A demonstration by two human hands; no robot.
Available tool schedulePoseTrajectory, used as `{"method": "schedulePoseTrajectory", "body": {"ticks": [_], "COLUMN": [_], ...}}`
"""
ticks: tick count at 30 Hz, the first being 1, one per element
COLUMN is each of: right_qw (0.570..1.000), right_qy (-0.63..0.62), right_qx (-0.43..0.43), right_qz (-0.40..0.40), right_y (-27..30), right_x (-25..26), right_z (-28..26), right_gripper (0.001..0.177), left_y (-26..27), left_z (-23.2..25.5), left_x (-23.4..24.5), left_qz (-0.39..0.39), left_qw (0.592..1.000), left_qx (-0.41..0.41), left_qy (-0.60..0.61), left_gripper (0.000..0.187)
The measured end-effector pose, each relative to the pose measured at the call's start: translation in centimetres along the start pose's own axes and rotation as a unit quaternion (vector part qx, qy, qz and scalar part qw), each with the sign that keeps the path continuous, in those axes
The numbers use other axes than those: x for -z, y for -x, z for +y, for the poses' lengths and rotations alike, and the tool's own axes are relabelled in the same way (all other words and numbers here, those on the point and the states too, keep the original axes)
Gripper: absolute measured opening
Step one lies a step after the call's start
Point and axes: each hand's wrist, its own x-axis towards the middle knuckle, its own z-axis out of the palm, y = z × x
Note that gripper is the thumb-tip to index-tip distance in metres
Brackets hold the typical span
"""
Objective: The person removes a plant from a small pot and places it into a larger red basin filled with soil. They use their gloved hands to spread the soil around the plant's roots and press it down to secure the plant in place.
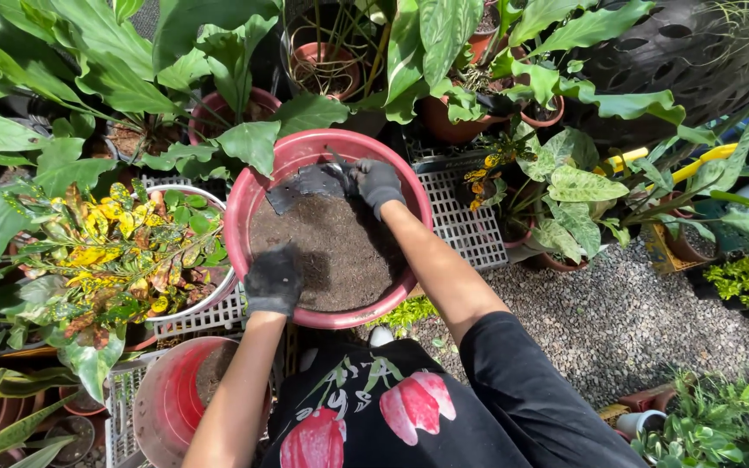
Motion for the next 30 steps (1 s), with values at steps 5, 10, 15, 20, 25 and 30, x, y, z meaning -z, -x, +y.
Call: {"method": "schedulePoseTrajectory", "body": {"ticks": [5,10,15,20,25,30], "right_qw": [0.843,0.641,0.601,0.673,0.630,0.825], "right_qy": [-0.530,-0.741,-0.781,-0.734,-0.759,-0.552], "right_qx": [-0.048,-0.124,-0.061,-0.043,-0.085,0.031], "right_qz": [-0.077,-0.157,-0.158,-0.085,-0.141,-0.114], "right_y": [0.3,6.6,7.9,9.0,11.2,12.7], "right_x": [0.7,7.1,3.1,2.9,6.6,9.0], "right_z": [1.3,-5.4,-3.8,-5.4,-7.2,-8.3], "right_gripper": [0.018,0.030,0.030,0.031,0.027,0.024], "left_y": [-0.1,-1.0,-2.6,-5.4,-6.7,-8.5], "left_z": [-1.3,2.3,7.4,8.6,5.9,2.6], "left_x": [-1.4,2.3,4.6,2.0,-1.3,-5.7], "left_qz": [0.117,0.171,0.308,0.323,0.103,0.177], "left_qw": [0.985,0.973,0.938,0.935,0.839,0.852], "left_qx": [-0.130,-0.109,-0.133,-0.111,0.146,0.046], "left_qy": [0.009,0.109,0.084,0.097,0.514,0.491], "left_gripper": [0.023,0.039,0.062,0.039,0.053,0.065]}}
